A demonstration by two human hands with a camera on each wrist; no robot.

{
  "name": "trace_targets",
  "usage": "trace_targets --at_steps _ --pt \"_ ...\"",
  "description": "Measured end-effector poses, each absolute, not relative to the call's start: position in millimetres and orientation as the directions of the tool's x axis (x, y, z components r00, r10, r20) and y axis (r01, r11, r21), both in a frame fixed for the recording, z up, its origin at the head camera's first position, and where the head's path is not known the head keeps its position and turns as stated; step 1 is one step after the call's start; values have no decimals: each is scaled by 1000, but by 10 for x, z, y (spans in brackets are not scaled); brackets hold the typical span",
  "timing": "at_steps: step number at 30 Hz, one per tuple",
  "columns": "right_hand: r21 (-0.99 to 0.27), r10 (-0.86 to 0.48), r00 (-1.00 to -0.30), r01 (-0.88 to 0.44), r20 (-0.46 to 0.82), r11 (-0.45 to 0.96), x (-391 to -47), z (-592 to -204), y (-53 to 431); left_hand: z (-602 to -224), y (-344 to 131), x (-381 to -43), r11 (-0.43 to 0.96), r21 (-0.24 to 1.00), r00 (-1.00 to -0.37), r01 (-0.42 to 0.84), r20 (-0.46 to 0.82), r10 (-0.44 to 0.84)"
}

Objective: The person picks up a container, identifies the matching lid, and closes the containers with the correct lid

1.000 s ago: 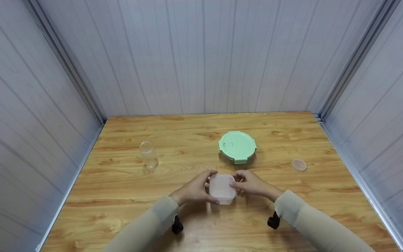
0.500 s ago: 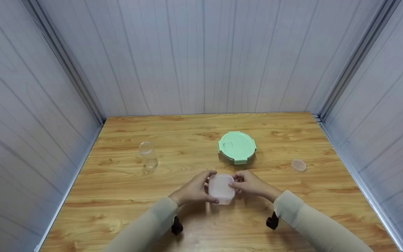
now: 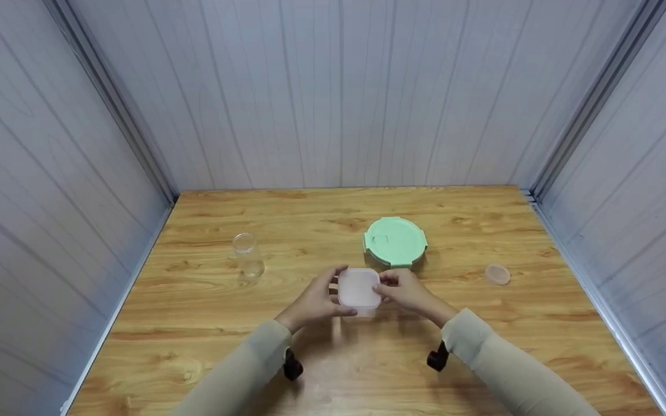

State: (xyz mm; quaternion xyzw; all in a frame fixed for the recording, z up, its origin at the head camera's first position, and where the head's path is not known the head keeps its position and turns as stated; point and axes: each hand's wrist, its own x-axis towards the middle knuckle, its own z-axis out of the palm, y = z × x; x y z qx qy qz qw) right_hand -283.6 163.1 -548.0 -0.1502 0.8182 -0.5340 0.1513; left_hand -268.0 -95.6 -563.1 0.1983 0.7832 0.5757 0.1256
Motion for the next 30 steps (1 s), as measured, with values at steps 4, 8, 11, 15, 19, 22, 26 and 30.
trace_targets --at_steps 4,8,11,15,19,22,26,30 --pt "-936 -343 -937 -58 -69 348 -2868 -5447 1555 -5613 -970 -2714 237 961 -913 140 32 407" --pt "-957 -291 -956 -61 -25 282 -2916 -5438 1478 -5591 -984 -2752 238 956 -931 172 78 356" --pt "-968 -252 -968 -68 5 243 -2938 -5421 1424 -5575 -997 -2788 238 950 -940 200 117 322" --pt "-972 -213 -977 -67 18 227 -2966 -5387 1358 -5550 -1028 -2835 223 954 -950 202 135 282" --pt "-973 -195 -981 -61 17 222 -3008 -5354 1291 -5513 -1070 -2884 213 960 -961 184 130 242" --pt "-976 -188 -982 -61 21 209 -3038 -5324 1241 -5486 -1100 -2925 202 965 -968 169 124 218" --pt "-976 -177 -984 -63 26 208 -3083 -5295 1174 -5458 -1132 -2973 183 971 -974 153 118 192" --pt "-973 -173 -985 -68 30 219 -3125 -5276 1121 -5442 -1149 -3020 152 978 -978 145 118 171"
